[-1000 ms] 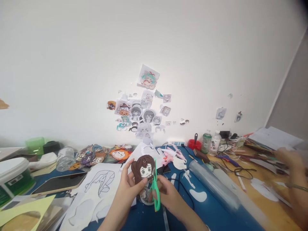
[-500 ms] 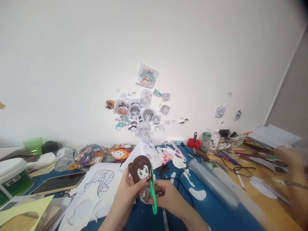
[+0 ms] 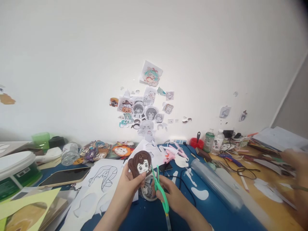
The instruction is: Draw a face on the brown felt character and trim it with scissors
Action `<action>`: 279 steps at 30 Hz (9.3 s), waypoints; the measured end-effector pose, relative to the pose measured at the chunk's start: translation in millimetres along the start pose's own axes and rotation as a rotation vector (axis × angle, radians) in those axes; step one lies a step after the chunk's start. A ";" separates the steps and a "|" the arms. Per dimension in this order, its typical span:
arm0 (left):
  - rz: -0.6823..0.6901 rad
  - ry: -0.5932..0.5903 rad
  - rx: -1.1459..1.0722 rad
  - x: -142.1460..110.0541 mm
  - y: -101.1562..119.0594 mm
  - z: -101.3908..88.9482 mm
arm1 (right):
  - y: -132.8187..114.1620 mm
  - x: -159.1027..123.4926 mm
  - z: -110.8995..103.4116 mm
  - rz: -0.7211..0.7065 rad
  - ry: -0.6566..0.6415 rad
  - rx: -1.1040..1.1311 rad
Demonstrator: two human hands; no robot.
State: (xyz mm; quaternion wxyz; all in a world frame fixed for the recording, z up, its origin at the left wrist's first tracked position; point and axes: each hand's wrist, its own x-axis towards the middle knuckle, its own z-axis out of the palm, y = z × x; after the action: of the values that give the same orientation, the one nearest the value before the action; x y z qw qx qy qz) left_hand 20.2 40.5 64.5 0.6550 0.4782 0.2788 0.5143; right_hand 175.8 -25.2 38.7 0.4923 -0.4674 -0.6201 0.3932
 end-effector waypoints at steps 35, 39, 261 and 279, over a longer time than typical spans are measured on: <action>-0.031 -0.067 0.385 -9.3 7.1 2.8 | -1.0 1.4 1.7 0.058 -0.084 0.142; -0.007 -0.088 0.368 -6.3 4.2 0.7 | -10.4 -0.5 0.4 0.033 -0.140 0.112; -0.014 -0.101 0.000 -16.2 3.2 12.1 | -5.6 -5.4 1.5 -0.132 0.054 -0.022; 0.013 -0.099 0.063 -19.1 4.4 14.9 | -13.0 -6.9 6.7 -0.088 0.119 -0.074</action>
State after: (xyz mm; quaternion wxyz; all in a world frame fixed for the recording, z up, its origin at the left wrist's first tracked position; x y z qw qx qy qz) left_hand 25.2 17.6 71.8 0.6493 0.5251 0.2591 0.4853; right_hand 167.3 -35.4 48.0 0.5276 -0.4800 -0.6238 0.3194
